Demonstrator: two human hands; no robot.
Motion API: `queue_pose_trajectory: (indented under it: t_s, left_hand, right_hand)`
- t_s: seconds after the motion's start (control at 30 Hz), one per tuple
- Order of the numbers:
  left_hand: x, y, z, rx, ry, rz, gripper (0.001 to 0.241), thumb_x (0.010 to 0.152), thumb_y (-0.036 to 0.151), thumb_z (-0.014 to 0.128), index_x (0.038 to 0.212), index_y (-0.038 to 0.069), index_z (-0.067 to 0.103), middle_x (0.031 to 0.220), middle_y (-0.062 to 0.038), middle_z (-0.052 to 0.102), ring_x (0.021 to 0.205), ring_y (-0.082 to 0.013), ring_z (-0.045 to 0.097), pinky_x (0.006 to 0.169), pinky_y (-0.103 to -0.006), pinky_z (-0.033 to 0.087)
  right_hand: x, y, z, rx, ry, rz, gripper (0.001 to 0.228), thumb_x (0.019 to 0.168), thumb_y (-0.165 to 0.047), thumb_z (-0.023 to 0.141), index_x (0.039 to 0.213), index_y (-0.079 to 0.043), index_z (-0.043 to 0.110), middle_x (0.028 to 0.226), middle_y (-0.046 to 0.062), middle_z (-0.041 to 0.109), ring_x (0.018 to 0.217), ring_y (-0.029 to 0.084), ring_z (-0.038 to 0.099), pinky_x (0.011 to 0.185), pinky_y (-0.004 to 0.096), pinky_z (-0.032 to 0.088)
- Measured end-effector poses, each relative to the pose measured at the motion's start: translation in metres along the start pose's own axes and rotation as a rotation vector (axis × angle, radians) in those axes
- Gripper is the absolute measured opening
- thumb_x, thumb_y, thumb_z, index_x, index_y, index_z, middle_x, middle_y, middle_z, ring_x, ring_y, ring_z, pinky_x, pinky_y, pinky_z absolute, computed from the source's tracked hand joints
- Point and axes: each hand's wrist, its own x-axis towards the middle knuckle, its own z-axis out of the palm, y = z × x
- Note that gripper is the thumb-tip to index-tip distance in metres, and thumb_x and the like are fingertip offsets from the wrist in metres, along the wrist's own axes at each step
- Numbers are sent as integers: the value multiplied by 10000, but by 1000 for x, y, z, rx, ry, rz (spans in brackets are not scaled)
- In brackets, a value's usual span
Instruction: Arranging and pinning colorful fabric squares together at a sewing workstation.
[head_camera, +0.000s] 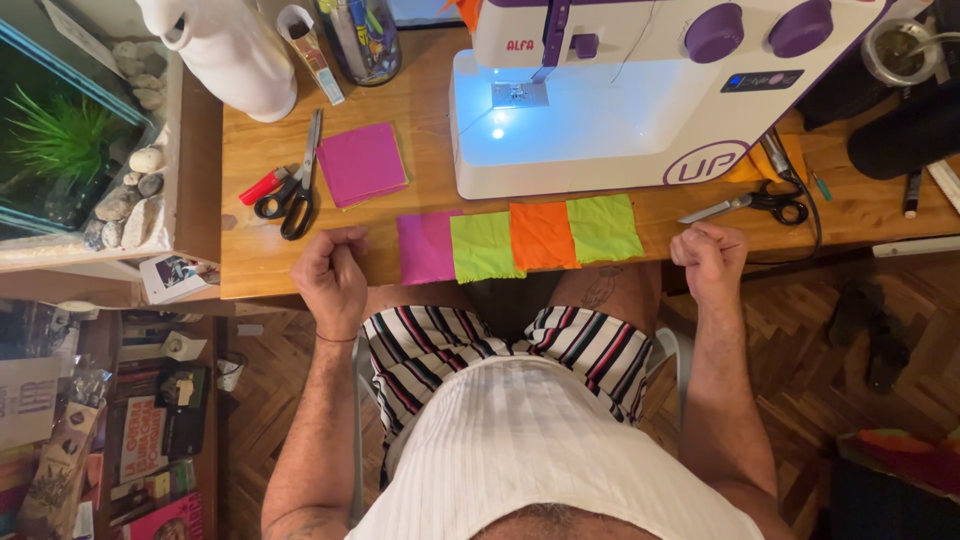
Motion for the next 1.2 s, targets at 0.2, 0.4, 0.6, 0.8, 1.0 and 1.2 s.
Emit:
queue_pose_trajectory:
  t_s: [0.2, 0.4, 0.6, 0.8, 1.0, 1.2]
  left_hand:
    - [1, 5, 1, 13, -3, 2, 384, 916, -173, 488, 843, 67, 778, 642, -57, 677, 621, -223, 684, 693, -344, 569]
    - [1, 7, 0, 59, -12, 4, 367, 905, -155, 508, 829, 89, 771, 649, -64, 689, 661, -266, 708, 718, -366, 576]
    - [35, 54, -1, 99, -24, 206, 248, 868, -144, 660, 982, 47, 770, 839, -117, 717, 715, -311, 666, 651, -346, 562]
    - [135, 120, 38, 261, -54, 712, 217, 877, -1, 806, 1080, 59, 760, 988, -91, 706, 855, -313, 659, 789, -400, 559]
    - [200, 129, 73, 324, -237, 931, 265, 1015, 122, 811, 1265, 78, 734, 1186, -105, 715, 1046, -297, 608, 856, -412, 517]
    - [219, 139, 78, 268, -152, 935, 86, 1063, 89, 741, 981, 67, 754, 948, -46, 774, 870, -235, 663, 780, -378, 535]
  right_hand:
    - [-2, 4, -3, 9, 3, -6, 494, 958, 58, 499, 581, -164, 270, 572, -30, 118, 447, 80, 147, 418, 261, 173]
    - [2, -9, 10, -13, -3, 5, 515, 962, 33, 510, 553, -160, 263, 555, -28, 123, 449, 86, 135, 417, 262, 166]
    - [-1, -1, 4, 33, 38, 16, 485, 943, 61, 513, 589, -170, 276, 587, -32, 119, 468, 93, 133, 422, 263, 179]
    - [24, -43, 1, -614, 159, -154, 45, 929, -14, 711, 899, -5, 677, 716, 115, 593, 675, 166, 557, 638, 304, 467]
    - [133, -219, 78, -1129, -116, -759, 462, 1139, -233, 612, 1363, 171, 607, 1345, 324, 655, 1275, 441, 609, 1114, 549, 494]
    - [169, -227, 78, -1228, -298, -459, 557, 990, -66, 556, 1529, 32, 460, 1526, 245, 557, 1437, 396, 497, 1237, 656, 254]
